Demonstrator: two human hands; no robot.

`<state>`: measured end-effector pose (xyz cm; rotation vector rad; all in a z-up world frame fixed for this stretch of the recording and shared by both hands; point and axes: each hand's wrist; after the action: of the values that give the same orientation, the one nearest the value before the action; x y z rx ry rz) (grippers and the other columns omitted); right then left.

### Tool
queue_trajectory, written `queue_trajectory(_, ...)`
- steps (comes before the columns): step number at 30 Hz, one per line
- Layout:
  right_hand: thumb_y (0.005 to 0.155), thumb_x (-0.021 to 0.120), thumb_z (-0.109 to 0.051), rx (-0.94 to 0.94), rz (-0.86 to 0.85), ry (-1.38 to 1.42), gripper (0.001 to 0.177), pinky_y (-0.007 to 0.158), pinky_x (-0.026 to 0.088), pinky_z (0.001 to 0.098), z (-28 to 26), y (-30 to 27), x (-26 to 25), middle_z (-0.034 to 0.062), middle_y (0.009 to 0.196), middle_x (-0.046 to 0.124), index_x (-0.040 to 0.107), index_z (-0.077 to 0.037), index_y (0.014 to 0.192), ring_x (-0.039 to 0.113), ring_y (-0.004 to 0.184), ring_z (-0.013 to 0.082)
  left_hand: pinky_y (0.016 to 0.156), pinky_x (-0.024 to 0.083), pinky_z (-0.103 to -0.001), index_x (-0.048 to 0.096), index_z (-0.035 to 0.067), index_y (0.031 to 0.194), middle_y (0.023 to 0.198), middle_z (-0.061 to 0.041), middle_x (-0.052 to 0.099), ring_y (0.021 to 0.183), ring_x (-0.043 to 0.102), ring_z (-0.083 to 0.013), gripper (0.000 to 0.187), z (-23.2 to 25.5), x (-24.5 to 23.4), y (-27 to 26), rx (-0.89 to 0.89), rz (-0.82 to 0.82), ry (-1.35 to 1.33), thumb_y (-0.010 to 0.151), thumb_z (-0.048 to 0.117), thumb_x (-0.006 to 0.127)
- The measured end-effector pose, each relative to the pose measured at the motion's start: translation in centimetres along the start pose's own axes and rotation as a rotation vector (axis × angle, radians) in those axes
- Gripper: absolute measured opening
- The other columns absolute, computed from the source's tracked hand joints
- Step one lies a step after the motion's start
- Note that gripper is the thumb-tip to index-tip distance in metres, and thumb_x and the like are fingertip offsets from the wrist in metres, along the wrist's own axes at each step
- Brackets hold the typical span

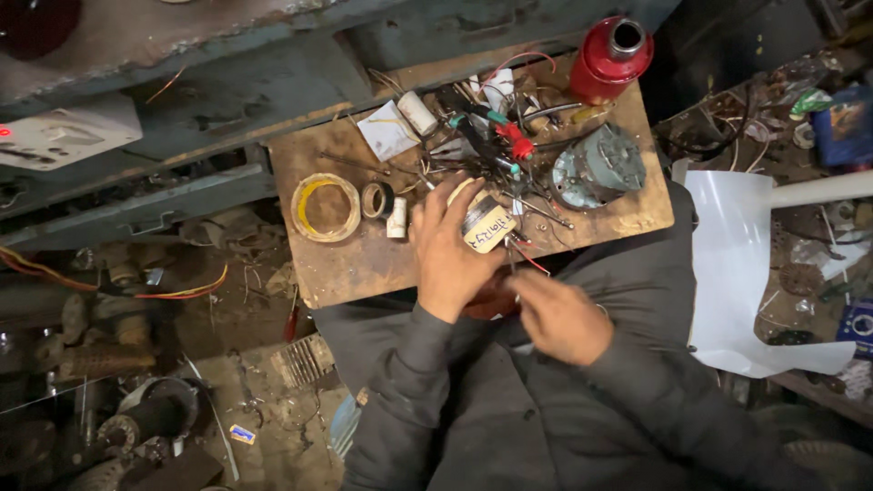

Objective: The person works on a cylindrical electrical component, using a wrench to tighten a nut on a shaft. They then use pliers to adjust wires and a screwdriver to manipulate internal parts. Finally, they attach a circular wooden piece to the component.

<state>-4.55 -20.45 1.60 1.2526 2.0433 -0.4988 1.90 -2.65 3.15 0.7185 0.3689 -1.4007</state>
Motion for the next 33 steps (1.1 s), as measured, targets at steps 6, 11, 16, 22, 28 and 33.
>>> queue_trajectory(6, 0.082, 0.058, 0.007, 0.013, 0.122, 0.181, 0.029, 0.074, 0.057, 0.0368, 4.2, 1.3, -5.0, 0.0114, 0.097, 0.071, 0.070, -0.007, 0.104, 0.072, 0.084, 0.0315, 0.107, 0.043, -0.044, 0.065, 0.017, 0.132, 0.142, -0.004, 0.057, 0.123, 0.052, -0.0338, 0.075, 0.1, 0.1, 0.0, -0.003, -0.008, 0.022, 0.058, 0.016, 0.084)
queue_trajectory(11, 0.090, 0.062, 0.000, 0.264, 0.227, 0.342, 0.021, 0.060, 0.060, 0.0317, 0.5, 2.4, -7.8, 0.0128, 0.092, 0.072, 0.066, -0.002, 0.110, 0.075, 0.071, 0.0240, 0.106, 0.044, -0.044, 0.065, 0.017, 0.131, 0.142, -0.003, 0.057, 0.123, 0.053, -0.0336, 0.075, 0.2, 0.1, 0.0, -0.019, -0.015, 0.038, 0.059, 0.017, 0.085)
queue_trajectory(16, 0.082, 0.072, -0.006, -0.177, 0.199, -0.060, 0.028, 0.067, 0.055, 0.0419, -3.7, 1.0, -4.0, 0.0143, 0.091, 0.069, 0.067, -0.005, 0.109, 0.069, 0.075, 0.0323, 0.107, 0.043, -0.044, 0.064, 0.017, 0.131, 0.142, -0.005, 0.056, 0.123, 0.052, -0.0338, 0.076, 0.3, -0.1, 0.1, -0.012, -0.013, 0.029, 0.059, 0.020, 0.087)
queue_trajectory(22, 0.078, 0.066, 0.000, 0.008, 0.025, 0.105, 0.037, 0.067, 0.056, 0.0409, 0.9, 0.4, -0.9, 0.0142, 0.097, 0.068, 0.067, -0.007, 0.115, 0.069, 0.080, 0.0352, 0.108, 0.043, -0.044, 0.064, 0.017, 0.132, 0.142, -0.004, 0.057, 0.125, 0.052, -0.0343, 0.076, 0.1, 0.1, -0.1, -0.016, -0.016, 0.022, 0.058, 0.017, 0.085)
queue_trajectory(28, 0.081, 0.059, 0.007, 0.067, 0.089, 0.183, 0.028, 0.074, 0.058, 0.0366, 3.7, 1.7, -5.8, 0.0106, 0.095, 0.073, 0.071, -0.007, 0.103, 0.072, 0.084, 0.0282, 0.108, 0.043, -0.044, 0.065, 0.017, 0.131, 0.143, -0.005, 0.057, 0.126, 0.052, -0.0343, 0.074, -0.1, 0.3, 0.0, 0.011, 0.001, 0.025, 0.060, 0.016, 0.084)
queue_trajectory(33, 0.087, 0.065, 0.002, -0.008, 0.209, 0.032, 0.025, 0.076, 0.057, 0.0376, -0.2, 2.5, -8.4, 0.0115, 0.097, 0.071, 0.065, -0.006, 0.111, 0.072, 0.090, 0.0288, 0.107, 0.044, -0.044, 0.066, 0.017, 0.131, 0.140, -0.005, 0.057, 0.124, 0.052, -0.0349, 0.074, 0.1, 0.2, 0.0, -0.016, 0.004, 0.015, 0.059, 0.016, 0.084)
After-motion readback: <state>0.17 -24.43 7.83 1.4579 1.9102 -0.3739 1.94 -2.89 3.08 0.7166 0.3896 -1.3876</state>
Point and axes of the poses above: each hand's wrist, its own y-axis towards the middle knuckle, its own x-axis out of the palm, z = x × y
